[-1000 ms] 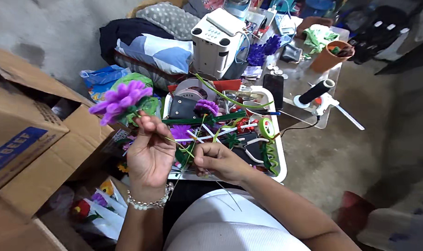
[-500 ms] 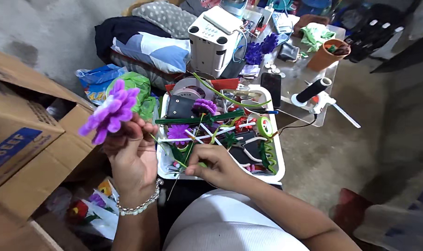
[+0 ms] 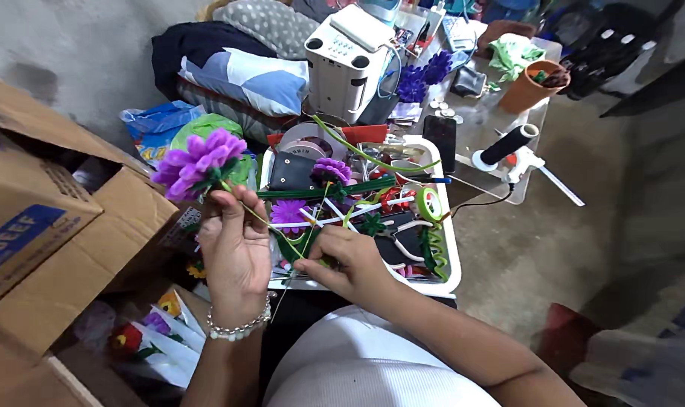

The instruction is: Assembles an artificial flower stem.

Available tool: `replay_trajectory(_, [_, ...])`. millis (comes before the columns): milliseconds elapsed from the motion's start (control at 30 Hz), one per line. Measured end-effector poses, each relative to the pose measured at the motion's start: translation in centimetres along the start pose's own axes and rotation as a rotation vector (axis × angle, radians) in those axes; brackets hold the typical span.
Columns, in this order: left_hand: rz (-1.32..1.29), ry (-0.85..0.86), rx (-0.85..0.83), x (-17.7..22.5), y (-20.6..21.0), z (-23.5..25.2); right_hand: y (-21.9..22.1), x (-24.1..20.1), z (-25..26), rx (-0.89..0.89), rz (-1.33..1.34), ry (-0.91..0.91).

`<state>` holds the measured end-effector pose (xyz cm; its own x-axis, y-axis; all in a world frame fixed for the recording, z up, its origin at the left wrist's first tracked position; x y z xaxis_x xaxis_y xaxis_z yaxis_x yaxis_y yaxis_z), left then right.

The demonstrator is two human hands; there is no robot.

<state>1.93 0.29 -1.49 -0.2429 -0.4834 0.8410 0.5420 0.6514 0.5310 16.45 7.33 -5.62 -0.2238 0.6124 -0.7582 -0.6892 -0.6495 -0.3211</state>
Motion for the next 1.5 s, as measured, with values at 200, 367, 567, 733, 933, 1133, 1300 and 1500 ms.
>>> replay_trajectory(200, [0.132, 0.14, -0.11, 1.8, -1.2, 0.1, -0.5, 0.3, 0.0, -0.113, 0.081, -0.047])
replay_trajectory(367, [-0.356, 0.024, -0.394, 2.6, -1.6, 0.1, -0.8, 0.9, 0.1, -0.341, 0.854, 0.156])
replay_trajectory(567, [-0.537, -0.018, -0.56, 1.7, -0.3, 0.2, -0.1, 1.5, -0.4, -0.365, 1.117, 0.323])
replay_trajectory(733, [0.051, 0.195, -0.108, 1.1, -0.6, -0.2, -1.0, 0.6, 0.1, 0.038, 0.213, 0.088])
replay_trajectory(933, [0.216, 0.268, 0.113, 0.9, -0.3, -0.5, -1.1, -0.1, -0.3, -0.053, 0.089, 0.026])
replay_trajectory(1133, [-0.323, -0.127, -0.232, 1.7, -1.0, 0.8, -2.3, 1.1, -0.1, -0.405, 0.951, 0.473])
replay_trajectory(1300, [-0.762, -0.251, -0.415, 0.6, -0.5, 1.3, -0.9, 1.8, -0.5, -0.468, 1.277, 0.626])
replay_trajectory(1500, [-0.147, -0.037, -0.129, 0.7, -0.9, 1.3, -1.2, 1.0, -0.4, -0.097, 0.407, 0.261])
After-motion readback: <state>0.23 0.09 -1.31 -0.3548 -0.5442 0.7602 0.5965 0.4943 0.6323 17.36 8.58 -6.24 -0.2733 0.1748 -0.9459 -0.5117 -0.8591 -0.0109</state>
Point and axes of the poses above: each hand's wrist, its own z-axis towards the middle knuckle, its own y-axis out of the palm, x = y × z, the point moved 1 cm from there along z, towards the middle knuckle, and after that the axes turned 6 degrees about z, right-handed, at the moved point
